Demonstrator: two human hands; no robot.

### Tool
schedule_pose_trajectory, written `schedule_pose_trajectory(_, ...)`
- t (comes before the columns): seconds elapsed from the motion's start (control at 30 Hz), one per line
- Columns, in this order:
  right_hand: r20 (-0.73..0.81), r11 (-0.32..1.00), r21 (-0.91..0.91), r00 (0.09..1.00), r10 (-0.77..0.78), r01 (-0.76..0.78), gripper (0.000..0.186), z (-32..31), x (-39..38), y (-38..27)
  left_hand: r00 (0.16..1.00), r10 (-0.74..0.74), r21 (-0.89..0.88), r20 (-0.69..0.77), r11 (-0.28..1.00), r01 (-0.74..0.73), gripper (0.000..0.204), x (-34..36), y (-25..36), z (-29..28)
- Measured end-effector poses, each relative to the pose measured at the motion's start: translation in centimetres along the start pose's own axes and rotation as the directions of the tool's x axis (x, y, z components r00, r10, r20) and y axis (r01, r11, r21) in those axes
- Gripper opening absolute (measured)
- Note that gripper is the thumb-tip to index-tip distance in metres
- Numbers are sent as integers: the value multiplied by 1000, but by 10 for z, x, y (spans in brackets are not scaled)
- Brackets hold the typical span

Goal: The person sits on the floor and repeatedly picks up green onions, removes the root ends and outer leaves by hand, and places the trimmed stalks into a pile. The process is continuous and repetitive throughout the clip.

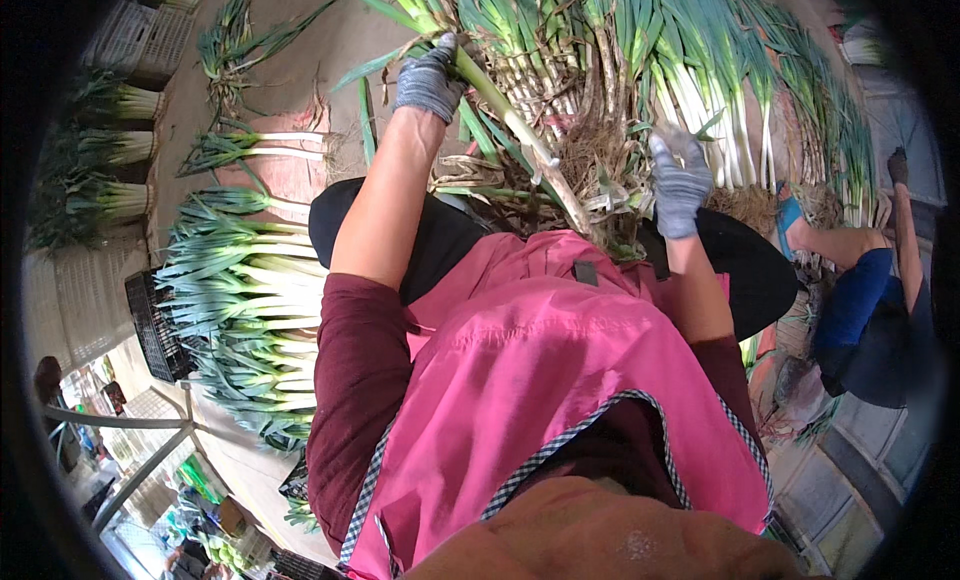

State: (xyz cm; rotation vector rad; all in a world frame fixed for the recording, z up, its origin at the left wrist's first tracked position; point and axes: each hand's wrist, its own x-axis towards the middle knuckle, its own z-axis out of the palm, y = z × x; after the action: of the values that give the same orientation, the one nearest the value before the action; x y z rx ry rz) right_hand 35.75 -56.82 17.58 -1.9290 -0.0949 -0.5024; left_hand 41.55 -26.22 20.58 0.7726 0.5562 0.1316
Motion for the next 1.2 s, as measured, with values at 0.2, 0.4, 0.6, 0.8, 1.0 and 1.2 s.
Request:
schedule_pose_trajectory(0.2,240,957,182,933,-268,228,35,81,61,-44,980,-19,66,199,998,6,17,-19,-13,6)
schedule_pose_trajectory(0.4,727,972,229,673,-137,-49,63,147,106,-76,935,-57,20,350,998,54,29,-27,-30,5)
schedule_pose_trajectory(0.6,751,952,-292,639,166,96,24,110,68,-81,996,39,199,75,978,-53,24,-27,-15,-5)
schedule_pose_trajectory(0.8,828,336,-554,462,317,762,39,6,-18,9,998,55,57,41,997,-57,26,-11,11,-28)
schedule_pose_trajectory(1.0,931,997,-65,356,77,-44,66,-51,-43,-28,999,-12,-14,30,1000,12,23,-8,13,-26)
schedule_pose_trajectory(1.2,575,991,-53,815,-69,121,48,43,34,-98,964,-14,-10,265,1000,17,37,-32,-28,11)
